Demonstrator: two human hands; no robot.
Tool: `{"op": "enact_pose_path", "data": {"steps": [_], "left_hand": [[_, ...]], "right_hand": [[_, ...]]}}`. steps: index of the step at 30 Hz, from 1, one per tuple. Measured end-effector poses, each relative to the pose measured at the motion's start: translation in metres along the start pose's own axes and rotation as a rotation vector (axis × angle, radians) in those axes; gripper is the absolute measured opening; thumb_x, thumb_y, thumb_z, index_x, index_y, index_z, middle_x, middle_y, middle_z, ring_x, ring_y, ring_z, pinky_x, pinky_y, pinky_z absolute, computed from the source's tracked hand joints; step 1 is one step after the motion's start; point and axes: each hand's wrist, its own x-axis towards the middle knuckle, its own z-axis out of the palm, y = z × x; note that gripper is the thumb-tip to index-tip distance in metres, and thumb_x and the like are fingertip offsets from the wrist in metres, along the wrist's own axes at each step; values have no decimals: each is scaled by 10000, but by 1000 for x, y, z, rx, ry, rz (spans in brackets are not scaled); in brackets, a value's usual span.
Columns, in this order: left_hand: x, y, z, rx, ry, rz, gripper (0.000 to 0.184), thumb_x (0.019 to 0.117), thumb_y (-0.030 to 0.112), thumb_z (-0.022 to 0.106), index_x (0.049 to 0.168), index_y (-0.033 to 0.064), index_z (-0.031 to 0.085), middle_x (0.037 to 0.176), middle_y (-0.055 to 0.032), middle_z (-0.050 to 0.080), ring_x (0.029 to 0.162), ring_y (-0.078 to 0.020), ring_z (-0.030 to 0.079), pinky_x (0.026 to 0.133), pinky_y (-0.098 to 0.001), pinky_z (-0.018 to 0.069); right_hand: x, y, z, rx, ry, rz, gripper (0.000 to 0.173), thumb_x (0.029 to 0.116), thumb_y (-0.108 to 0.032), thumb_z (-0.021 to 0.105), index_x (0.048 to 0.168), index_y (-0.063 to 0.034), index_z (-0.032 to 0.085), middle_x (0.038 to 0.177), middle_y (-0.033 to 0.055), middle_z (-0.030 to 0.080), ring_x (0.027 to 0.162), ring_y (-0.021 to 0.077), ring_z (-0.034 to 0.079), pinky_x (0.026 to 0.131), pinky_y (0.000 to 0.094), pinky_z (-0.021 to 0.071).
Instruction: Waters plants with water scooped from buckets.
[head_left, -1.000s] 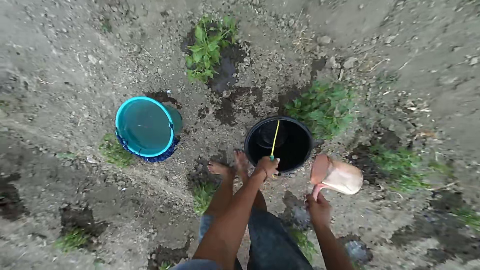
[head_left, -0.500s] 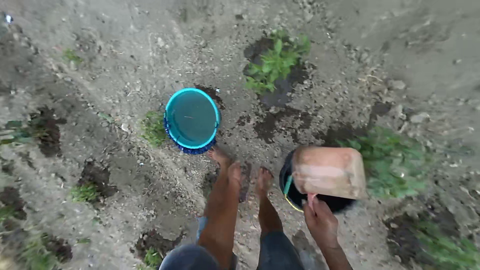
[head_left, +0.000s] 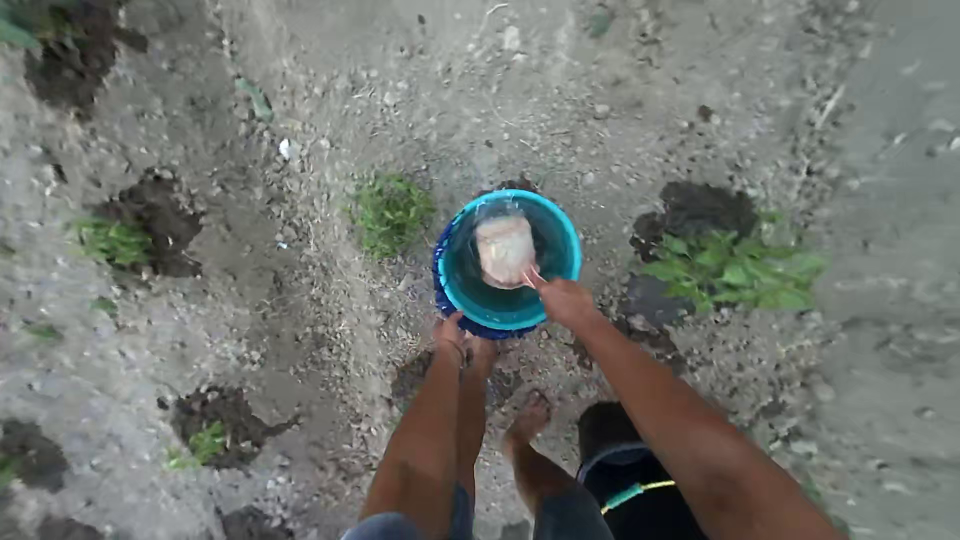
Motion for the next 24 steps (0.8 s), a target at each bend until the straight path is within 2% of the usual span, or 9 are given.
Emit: {"op": "enact_pose_path", "data": {"steps": [2,4,5,7,9,12,15,19,24], "left_hand": [[11,1,-8,-28,-87,-60,614,1022,288,627,1536,67,372,1435,-280,507,1239,-416,561,968,-577,504],[17,4,-13,-77,-172,-94,558,1038,271,597,1515,66,392,1395,-259,545,1201,-380,590,943,-551,521],[15,7,-15,-104,-186,-104,549,1036,247,605,1507,59,395,1373,-260,554,1172,-374,600,924,-546,528],[5,13,-20,-126,-192,-112,545,1026,198,626,1495,51,391,1306,-255,571,1064,-342,615,866,-511,539],[-7,19,-23,-155,-200,-97,486,1027,158,608,1462,61,414,1198,-221,609,918,-282,633,762,-446,553],[-15,23,-24,-250,-232,-104,495,1031,109,585,1487,66,399,1258,-228,607,986,-293,650,808,-454,564],[-8,24,-22,-313,-227,-111,464,1028,127,588,1461,68,430,1190,-212,632,929,-274,654,758,-432,560],[7,6,-15,-373,-185,-97,575,982,107,635,1503,55,397,1313,-255,602,1100,-356,651,875,-521,567],[8,-17,-6,-344,-36,115,595,910,59,728,1441,-27,474,1385,-246,577,1234,-319,615,1033,-482,534]], "right_hand": [[17,4,5,72,-79,-46,559,1028,-171,548,1571,-132,421,1366,307,590,1272,501,564,1034,692,442],[32,12,5,215,-154,-113,397,1020,-229,614,1348,-6,634,1251,285,655,1173,428,629,1023,627,473],[36,17,3,289,-193,-128,366,1009,-241,641,1299,-20,669,1119,226,693,985,332,670,891,537,539],[38,28,-7,574,-337,-83,352,1014,-194,632,1347,-79,626,824,44,590,570,95,480,517,273,431],[37,44,-21,864,-498,-37,356,1015,-102,542,1370,-88,555,722,-37,521,464,10,383,408,174,334],[25,70,-36,1022,-621,-51,316,885,-115,550,1200,-126,577,671,-78,519,428,-23,358,377,145,304],[2,81,-54,1107,-706,-149,305,788,-271,774,1063,-192,670,640,-94,557,400,-35,389,355,131,326],[-25,69,-105,1103,-842,-314,184,820,-326,827,965,-233,762,648,-92,613,428,-47,450,376,121,364],[-23,4,-188,913,-756,-494,113,874,-306,774,972,-252,757,649,-104,607,438,-53,435,387,126,356]]}}
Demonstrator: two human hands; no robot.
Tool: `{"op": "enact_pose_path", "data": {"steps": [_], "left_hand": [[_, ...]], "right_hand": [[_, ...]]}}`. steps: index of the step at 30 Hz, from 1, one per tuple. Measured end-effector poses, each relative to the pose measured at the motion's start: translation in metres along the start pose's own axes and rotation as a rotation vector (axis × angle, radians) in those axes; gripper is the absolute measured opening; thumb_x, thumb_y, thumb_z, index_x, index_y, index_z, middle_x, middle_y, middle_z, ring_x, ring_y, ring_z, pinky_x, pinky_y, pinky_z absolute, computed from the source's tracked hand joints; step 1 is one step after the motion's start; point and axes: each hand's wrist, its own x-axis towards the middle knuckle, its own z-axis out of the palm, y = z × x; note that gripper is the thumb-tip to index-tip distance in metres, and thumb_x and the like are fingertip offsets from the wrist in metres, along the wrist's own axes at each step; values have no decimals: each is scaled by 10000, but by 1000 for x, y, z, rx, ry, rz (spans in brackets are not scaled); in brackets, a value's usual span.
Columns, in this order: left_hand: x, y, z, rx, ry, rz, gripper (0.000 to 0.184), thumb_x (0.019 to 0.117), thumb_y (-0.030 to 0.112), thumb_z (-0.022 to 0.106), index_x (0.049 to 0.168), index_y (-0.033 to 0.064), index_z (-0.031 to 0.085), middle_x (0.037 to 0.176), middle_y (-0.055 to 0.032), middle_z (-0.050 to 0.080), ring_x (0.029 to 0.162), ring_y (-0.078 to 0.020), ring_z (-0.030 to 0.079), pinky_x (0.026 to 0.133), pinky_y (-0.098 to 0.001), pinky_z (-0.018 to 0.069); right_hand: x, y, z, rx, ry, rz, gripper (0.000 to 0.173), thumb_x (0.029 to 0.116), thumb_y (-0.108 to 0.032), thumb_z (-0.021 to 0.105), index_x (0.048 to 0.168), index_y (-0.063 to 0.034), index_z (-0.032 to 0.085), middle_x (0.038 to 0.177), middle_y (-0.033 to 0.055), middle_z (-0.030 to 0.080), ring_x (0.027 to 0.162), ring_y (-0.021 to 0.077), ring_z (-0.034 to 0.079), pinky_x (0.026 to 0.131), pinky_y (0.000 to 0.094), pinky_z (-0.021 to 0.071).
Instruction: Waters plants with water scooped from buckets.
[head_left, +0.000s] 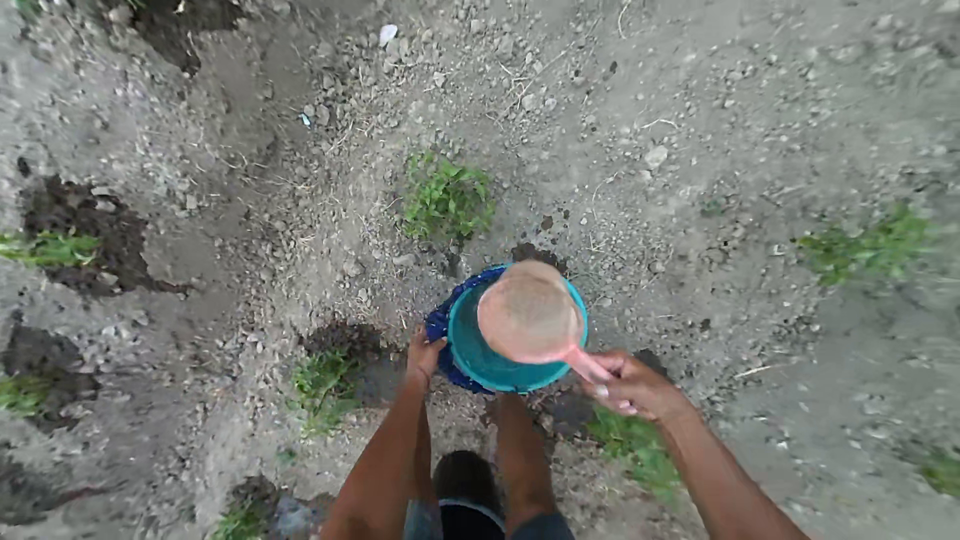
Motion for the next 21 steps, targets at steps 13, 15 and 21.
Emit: {"op": "enact_pose_path", "data": {"steps": [13,15,21], "left_hand": [[-97,29,12,-233,-229,84,517,896,111,663,1382,-25,548,1284,-147,645,1119,-163,639,969,-354,535],[-115,43,16,-272,-319,39,445,915,89,622,1330,-55,550,1152,-134,677,994,-152,666,902,-343,561],[-138,55,43,-374,-530,-20,287,870,149,614,1120,10,630,908,-38,734,818,-131,715,788,-343,612]], "right_hand": [[161,-133,-61,-426,422,182,292,1007,10,512,1289,-15,584,665,-38,515,457,-4,399,417,141,341],[169,-133,-59,-426,481,183,243,1019,-6,527,1254,-20,587,665,-25,512,453,5,406,414,146,348],[176,-130,-46,-497,655,157,256,997,-32,600,1253,-24,615,677,-9,532,455,25,415,413,170,357]]}}
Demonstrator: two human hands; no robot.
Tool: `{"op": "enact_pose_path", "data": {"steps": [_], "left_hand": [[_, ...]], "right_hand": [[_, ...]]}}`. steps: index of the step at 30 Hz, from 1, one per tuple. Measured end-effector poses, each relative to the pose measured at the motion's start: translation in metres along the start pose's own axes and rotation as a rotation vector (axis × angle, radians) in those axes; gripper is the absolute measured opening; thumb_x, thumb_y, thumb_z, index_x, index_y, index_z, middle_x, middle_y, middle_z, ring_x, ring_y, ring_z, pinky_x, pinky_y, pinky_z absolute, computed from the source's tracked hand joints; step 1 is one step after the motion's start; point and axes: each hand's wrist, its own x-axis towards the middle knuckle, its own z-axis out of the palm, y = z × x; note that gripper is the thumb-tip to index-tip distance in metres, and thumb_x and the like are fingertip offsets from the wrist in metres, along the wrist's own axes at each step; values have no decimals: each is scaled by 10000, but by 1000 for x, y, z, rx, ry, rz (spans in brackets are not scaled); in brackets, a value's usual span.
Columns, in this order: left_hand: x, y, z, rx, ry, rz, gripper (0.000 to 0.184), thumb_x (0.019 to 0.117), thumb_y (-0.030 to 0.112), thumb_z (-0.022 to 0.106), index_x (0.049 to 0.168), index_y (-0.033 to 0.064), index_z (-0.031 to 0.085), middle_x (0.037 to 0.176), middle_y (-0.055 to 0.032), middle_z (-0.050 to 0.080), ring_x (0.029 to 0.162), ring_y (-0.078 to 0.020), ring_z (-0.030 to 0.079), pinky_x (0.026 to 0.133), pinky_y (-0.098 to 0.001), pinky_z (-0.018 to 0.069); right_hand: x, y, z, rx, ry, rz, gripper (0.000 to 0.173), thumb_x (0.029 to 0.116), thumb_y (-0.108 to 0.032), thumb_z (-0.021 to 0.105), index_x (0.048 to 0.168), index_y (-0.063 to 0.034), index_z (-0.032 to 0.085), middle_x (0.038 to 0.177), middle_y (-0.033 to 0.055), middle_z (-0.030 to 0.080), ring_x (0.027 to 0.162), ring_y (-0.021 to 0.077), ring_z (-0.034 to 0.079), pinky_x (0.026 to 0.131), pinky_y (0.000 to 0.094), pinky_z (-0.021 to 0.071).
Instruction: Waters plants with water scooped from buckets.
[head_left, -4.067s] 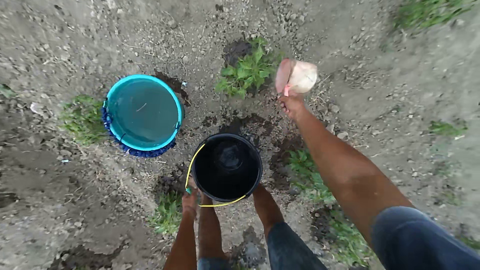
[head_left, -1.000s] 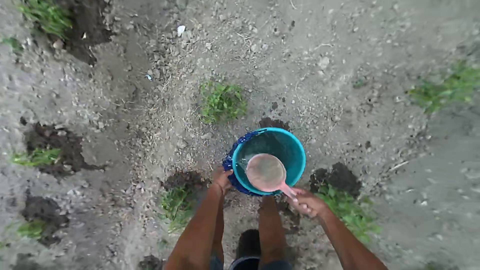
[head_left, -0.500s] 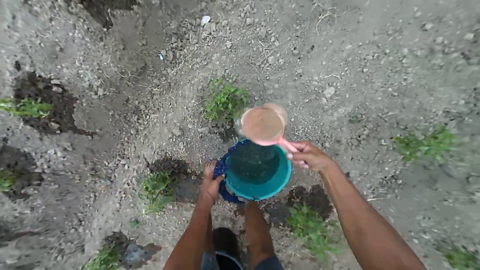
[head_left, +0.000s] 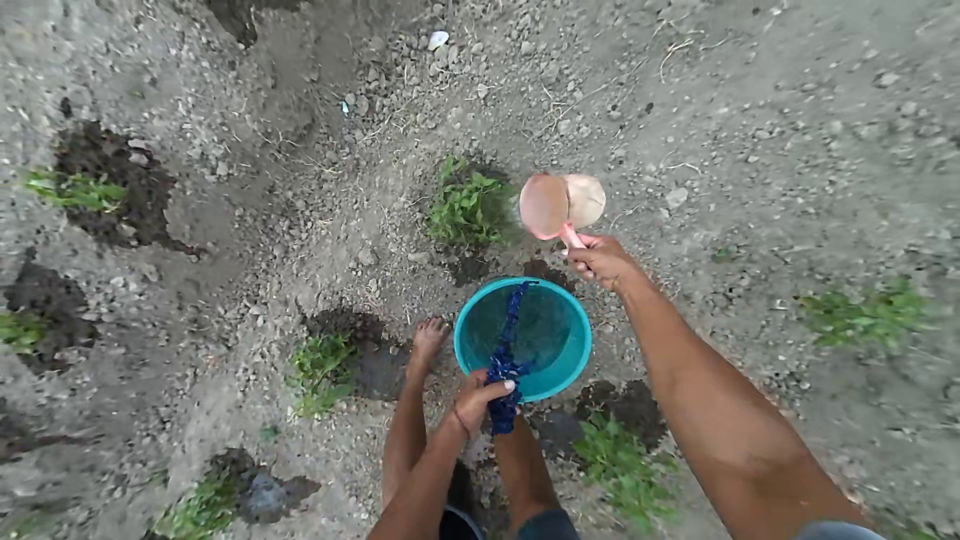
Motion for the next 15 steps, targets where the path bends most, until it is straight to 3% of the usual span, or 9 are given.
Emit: {"op": "enact_pose_path", "data": {"steps": [2,4,6,9,10,12,15], "left_hand": [[2,0,13,-77,25,-29,223,879,153,599,1060,24,613,785,-34,702,681,-136,691,658,-325,610],[4,-3,24,-108,36,-37,175,897,173,586,1021,50,586,670,-4,624,534,-106,608,517,-271,551],[3,-9,36,-97,54,3,254,887,179,611,1094,42,560,655,6,582,486,-86,560,467,-240,514],[1,-15,61,-5,135,69,374,868,152,667,1190,16,534,710,2,577,483,-60,515,456,-215,480],[1,-14,71,26,168,68,348,874,132,681,1170,9,545,727,-7,584,488,-57,506,457,-212,470],[1,-12,91,67,210,44,294,898,122,700,1130,8,561,747,-13,582,507,-55,494,466,-211,453],[5,-13,113,63,254,51,158,919,144,659,1000,59,552,590,42,449,434,-50,419,420,-208,405]], "right_hand": [[-6,-2,5,-28,39,-11,292,994,-36,606,1285,-13,607,710,5,537,483,40,414,443,192,363],[-12,-3,11,-62,95,-30,285,983,-47,631,1266,-14,624,725,24,548,497,55,423,460,212,378],[-17,-3,16,-130,140,-45,313,990,-80,648,1297,-25,624,780,67,559,542,98,436,502,268,400],[-27,3,18,-195,210,-94,304,975,-107,668,1261,-5,653,895,186,640,655,241,553,627,453,500],[-34,7,16,-150,217,-97,337,973,-109,664,1297,-19,644,900,176,649,653,231,565,622,440,509],[-53,27,10,142,193,-129,364,988,-70,630,1349,-28,604,768,65,589,518,97,476,468,264,425],[-106,92,-13,818,-29,-192,190,1037,-100,406,1208,-95,488,687,-62,540,436,-18,408,381,133,348]]}}
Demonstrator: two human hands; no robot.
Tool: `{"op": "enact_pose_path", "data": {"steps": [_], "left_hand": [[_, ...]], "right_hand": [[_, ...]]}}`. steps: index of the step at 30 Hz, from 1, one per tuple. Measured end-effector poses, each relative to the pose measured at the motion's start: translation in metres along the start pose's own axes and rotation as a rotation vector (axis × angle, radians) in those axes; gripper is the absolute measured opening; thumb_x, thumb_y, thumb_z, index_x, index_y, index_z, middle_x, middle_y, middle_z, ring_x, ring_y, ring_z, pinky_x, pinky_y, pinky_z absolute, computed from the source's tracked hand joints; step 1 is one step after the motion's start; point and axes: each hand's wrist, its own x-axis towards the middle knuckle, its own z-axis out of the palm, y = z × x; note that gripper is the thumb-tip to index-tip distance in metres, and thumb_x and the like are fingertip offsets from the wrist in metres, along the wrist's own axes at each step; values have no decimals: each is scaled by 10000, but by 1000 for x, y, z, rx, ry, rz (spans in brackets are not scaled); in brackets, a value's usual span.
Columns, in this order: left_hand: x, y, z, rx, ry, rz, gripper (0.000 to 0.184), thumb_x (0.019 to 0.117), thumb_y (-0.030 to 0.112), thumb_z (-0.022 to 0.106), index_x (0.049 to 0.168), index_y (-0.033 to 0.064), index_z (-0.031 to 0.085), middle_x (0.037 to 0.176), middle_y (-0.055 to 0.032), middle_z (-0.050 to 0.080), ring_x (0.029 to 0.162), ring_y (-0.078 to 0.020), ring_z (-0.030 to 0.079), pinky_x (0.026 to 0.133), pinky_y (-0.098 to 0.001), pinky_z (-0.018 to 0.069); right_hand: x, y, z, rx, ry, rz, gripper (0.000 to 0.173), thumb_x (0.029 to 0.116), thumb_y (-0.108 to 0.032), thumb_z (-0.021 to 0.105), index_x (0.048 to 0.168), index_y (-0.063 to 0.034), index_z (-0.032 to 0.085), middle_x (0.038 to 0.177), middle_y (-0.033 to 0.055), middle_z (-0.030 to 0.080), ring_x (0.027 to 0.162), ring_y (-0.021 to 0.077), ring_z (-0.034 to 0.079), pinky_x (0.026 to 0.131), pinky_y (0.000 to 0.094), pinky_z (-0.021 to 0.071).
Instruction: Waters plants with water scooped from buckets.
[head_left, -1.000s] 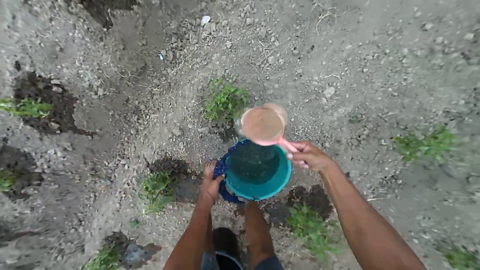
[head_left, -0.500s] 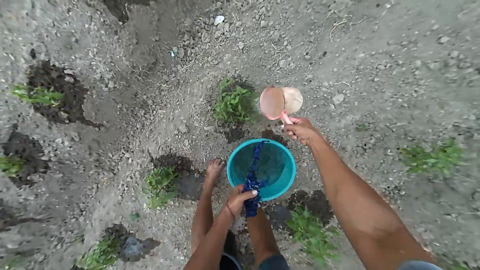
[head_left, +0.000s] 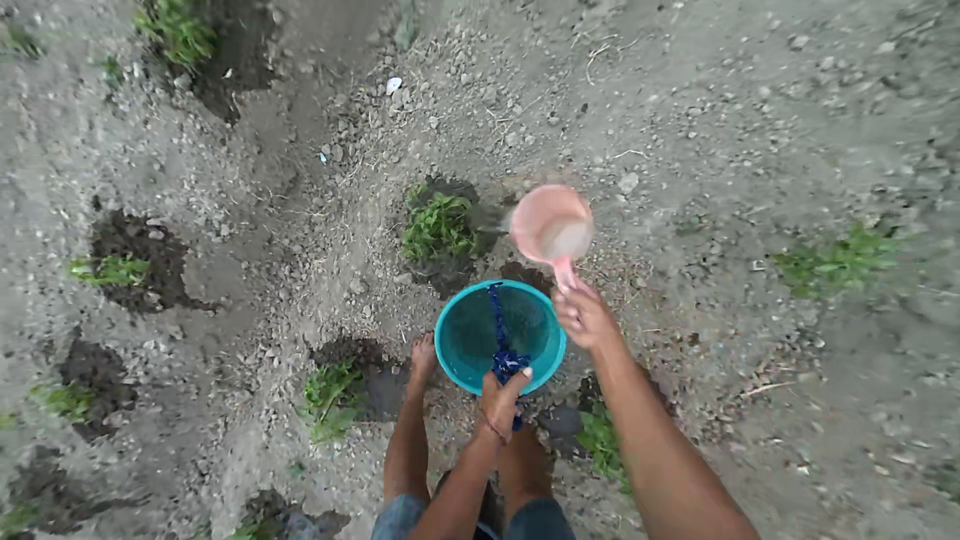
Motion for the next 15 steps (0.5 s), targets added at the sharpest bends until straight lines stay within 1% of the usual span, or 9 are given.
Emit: {"op": "enact_pose_path", "data": {"steps": [2,4,6,7,8,9,10,12,15], "left_hand": [[-5,6,11,28,14,6,120,953,164,621,977,78,541,570,59,410,432,-46,402,417,-204,392],[-16,13,25,76,8,24,118,958,195,597,973,90,544,569,68,417,434,-35,404,418,-195,389],[-34,22,42,128,-11,48,131,963,240,545,972,110,538,569,79,438,439,-26,427,429,-192,411],[-46,27,53,151,-23,61,149,967,266,507,963,119,532,558,84,448,432,-24,439,426,-193,426],[-57,31,65,164,-38,75,168,980,279,472,944,125,526,547,83,454,422,-24,446,418,-194,431],[-68,34,76,180,-57,89,191,991,298,450,927,135,526,545,83,464,418,-24,453,412,-193,436],[-78,38,87,203,-75,105,208,985,322,449,902,151,533,539,87,472,411,-19,456,404,-188,438],[-94,46,105,245,-131,129,258,941,424,549,877,175,573,530,89,496,402,-18,469,398,-188,445],[-109,64,135,309,-186,146,330,900,488,614,895,162,560,536,82,506,407,-22,482,405,-190,456]], "right_hand": [[-57,12,-40,106,-21,23,193,994,-144,390,1140,-128,515,661,-87,561,411,-43,421,361,113,356],[-112,23,-73,-109,34,62,239,900,-96,477,1091,-70,618,649,-72,583,426,-16,429,383,157,358],[-150,33,-93,-430,25,68,210,888,-107,613,1061,-20,697,681,-33,619,490,28,501,448,215,436],[-163,36,-100,-613,5,74,234,911,-145,657,1090,-11,725,756,26,662,591,90,579,557,287,510],[-173,35,-103,-772,-33,105,282,957,-176,664,1181,-17,729,914,121,725,781,196,675,754,400,572],[-179,32,-102,-898,-80,136,351,1003,-193,625,1321,-57,686,1086,190,735,995,294,707,947,491,551],[-181,28,-99,-1003,-117,141,417,1035,-185,565,1443,-110,603,1182,240,710,1115,376,681,1030,565,497],[-177,22,-90,-1181,-126,144,567,1061,-160,482,1611,-233,367,1233,282,674,1143,471,653,1010,649,483],[-161,12,-74,-1235,29,142,706,1030,-50,473,1651,-282,231,1265,331,611,1050,516,662,876,659,546]]}}
